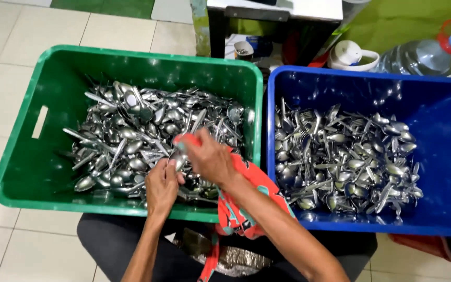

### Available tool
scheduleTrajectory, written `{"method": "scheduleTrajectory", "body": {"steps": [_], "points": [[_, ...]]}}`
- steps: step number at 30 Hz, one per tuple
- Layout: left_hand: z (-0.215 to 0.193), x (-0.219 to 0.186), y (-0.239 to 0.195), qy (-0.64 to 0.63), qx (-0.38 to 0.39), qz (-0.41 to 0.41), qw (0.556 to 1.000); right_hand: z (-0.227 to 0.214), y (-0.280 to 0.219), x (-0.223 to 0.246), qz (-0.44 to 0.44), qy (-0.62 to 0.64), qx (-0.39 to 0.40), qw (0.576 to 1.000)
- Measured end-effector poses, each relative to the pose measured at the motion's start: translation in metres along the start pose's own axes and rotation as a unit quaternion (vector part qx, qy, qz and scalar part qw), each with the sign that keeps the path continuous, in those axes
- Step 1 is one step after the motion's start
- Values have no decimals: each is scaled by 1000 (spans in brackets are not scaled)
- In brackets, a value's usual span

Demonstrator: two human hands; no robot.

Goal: The person sits on the floor and dries metal spoons and forks one by one using a patterned cloth. They pick each utensil from a green bin, wipe it dry, and place it into a blue bin. The process is repeated continuously throughout the clip.

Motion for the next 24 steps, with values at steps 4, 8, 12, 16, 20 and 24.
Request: {"method": "scheduleTrajectory", "body": {"steps": [4,8,12,16,20,24], "points": [[3,0,-16,-69,12,-43,997,-19,-1,-49,209,176,-78,959],[19,4,-4,-134,14,-57,989,15,-30,-74,436,359,-39,824],[26,22,-5,-119,32,-59,991,47,-51,-90,589,477,44,651],[18,36,-4,-108,41,-56,992,-21,-18,-50,646,455,-10,613],[8,23,1,-70,21,-41,996,84,-69,-116,593,545,97,585],[-17,0,-2,99,-51,82,990,31,-34,-137,461,502,-63,729]]}}
Point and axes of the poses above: each hand's wrist, its own y-axis towards the middle knuckle, its own z-axis out of the palm, x = y × z, the point moved 6 cm from there along y, towards the middle knuckle, and after that the axes turned 4 degrees about y, right-handed, at the moved point
